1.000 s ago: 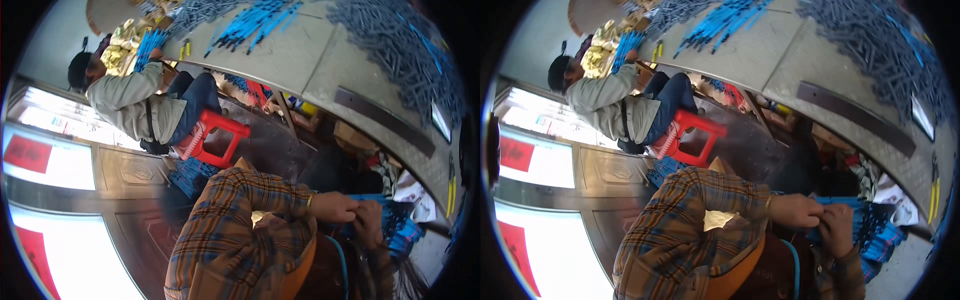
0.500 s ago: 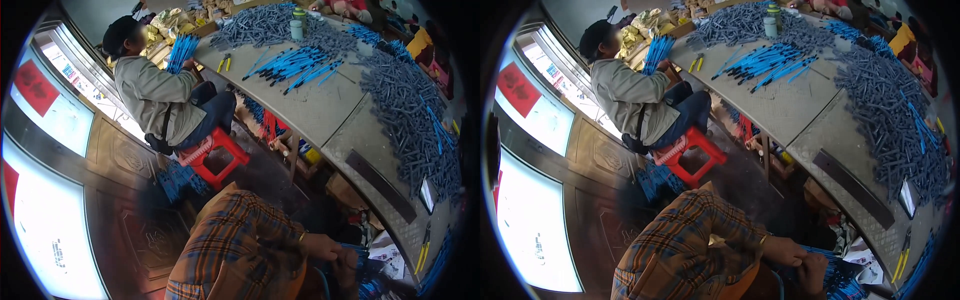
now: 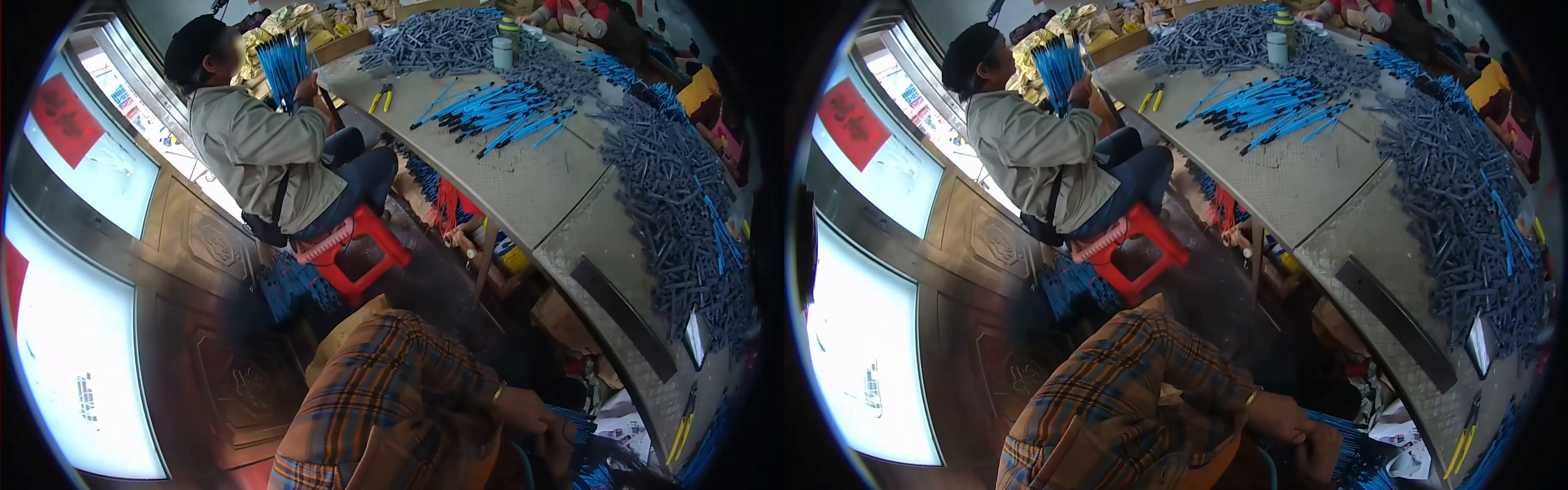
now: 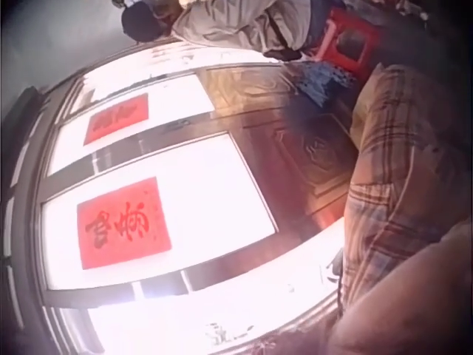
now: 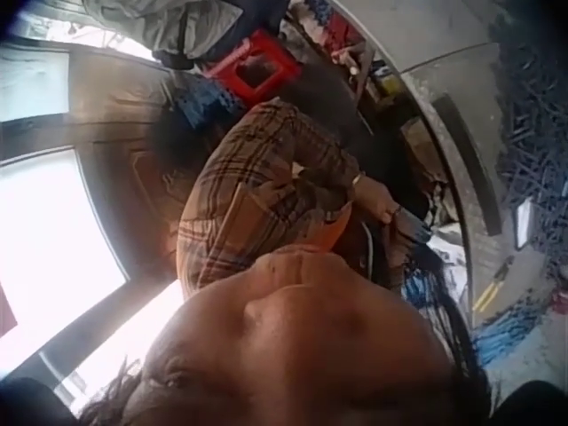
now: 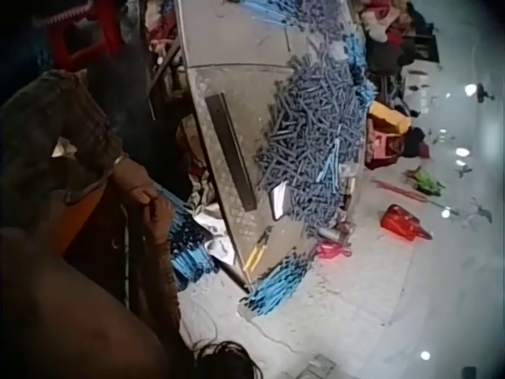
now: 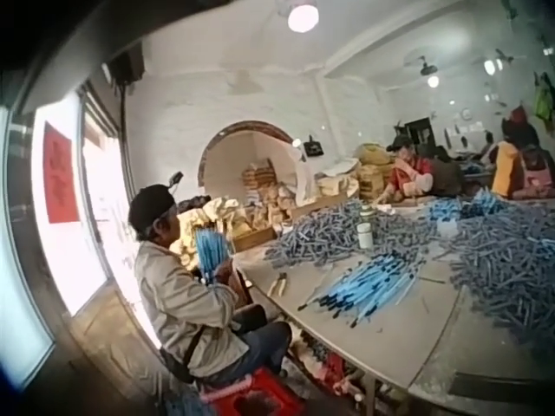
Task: The person bundles plastic components together with rubber bands, then trims the bundled components using pliers.
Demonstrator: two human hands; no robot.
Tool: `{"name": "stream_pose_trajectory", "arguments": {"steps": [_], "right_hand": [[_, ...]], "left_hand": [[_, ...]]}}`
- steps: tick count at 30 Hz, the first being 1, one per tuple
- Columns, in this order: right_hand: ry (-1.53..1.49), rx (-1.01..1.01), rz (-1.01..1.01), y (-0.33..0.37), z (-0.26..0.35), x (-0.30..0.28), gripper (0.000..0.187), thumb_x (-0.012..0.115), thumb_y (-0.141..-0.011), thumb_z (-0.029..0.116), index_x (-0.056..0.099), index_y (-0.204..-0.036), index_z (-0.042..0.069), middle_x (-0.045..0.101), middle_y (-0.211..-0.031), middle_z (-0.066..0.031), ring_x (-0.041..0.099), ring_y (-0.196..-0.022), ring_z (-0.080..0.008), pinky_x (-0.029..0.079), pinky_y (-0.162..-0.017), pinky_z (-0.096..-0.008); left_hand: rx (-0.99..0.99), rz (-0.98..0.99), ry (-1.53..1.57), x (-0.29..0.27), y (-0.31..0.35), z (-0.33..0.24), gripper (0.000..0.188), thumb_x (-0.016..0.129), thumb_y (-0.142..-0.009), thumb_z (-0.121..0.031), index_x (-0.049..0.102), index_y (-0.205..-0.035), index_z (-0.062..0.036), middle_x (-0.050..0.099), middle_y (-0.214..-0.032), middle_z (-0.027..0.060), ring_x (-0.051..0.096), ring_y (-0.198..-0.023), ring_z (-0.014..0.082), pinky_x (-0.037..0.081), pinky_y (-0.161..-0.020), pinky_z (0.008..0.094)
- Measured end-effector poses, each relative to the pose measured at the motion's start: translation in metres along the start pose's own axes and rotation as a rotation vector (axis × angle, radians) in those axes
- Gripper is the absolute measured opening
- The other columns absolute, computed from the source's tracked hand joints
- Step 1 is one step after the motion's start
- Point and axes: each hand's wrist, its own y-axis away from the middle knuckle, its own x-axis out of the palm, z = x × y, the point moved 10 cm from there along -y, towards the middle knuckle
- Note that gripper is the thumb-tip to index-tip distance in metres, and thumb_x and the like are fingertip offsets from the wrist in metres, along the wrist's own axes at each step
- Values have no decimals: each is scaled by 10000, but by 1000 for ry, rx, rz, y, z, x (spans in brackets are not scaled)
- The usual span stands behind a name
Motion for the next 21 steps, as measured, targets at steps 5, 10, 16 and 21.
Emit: {"name": "stream_pose_trajectory", "arguments": {"steps": [5, 10, 16, 21], "right_hand": [[84, 50, 41, -11, -2, -4, 76, 570, -727, 44, 541, -797, 41, 554, -754, -114, 538, -714, -284, 403, -666, -366], [39, -178, 39, -10, 15, -2, 256, 560, -716, 59, 528, -967, 21, 571, -915, -131, 545, -835, -294, 411, -738, -396], [218, -216, 90, 23, -61, 30, 340, 486, -775, 51, 466, -1115, 42, 551, -982, -162, 525, -854, -334, 419, -744, -418], [280, -183, 289, 29, -77, 69, 429, 411, -834, 42, 405, -1262, 63, 531, -1050, -194, 504, -874, -374, 427, -751, -441]], "left_hand": [[420, 29, -826, 12, 15, -21, 159, 574, -752, -207, 598, -871, -105, 571, -813, 93, 570, -765, 235, 413, -730, 392], [393, 99, -721, 1, 20, -20, 147, 629, -700, -198, 618, -828, -127, 563, -812, 69, 558, -786, 219, 399, -716, 398], [188, 138, -634, -8, 13, 1, 369, 651, -716, -281, 568, -1006, -68, 518, -1027, 157, 527, -937, 302, 411, -767, 407], [-145, 299, -416, 9, 17, 52, 878, 703, -667, -420, 260, -1306, -14, 445, -1167, 250, 470, -1061, 375, 396, -865, 392]]}}
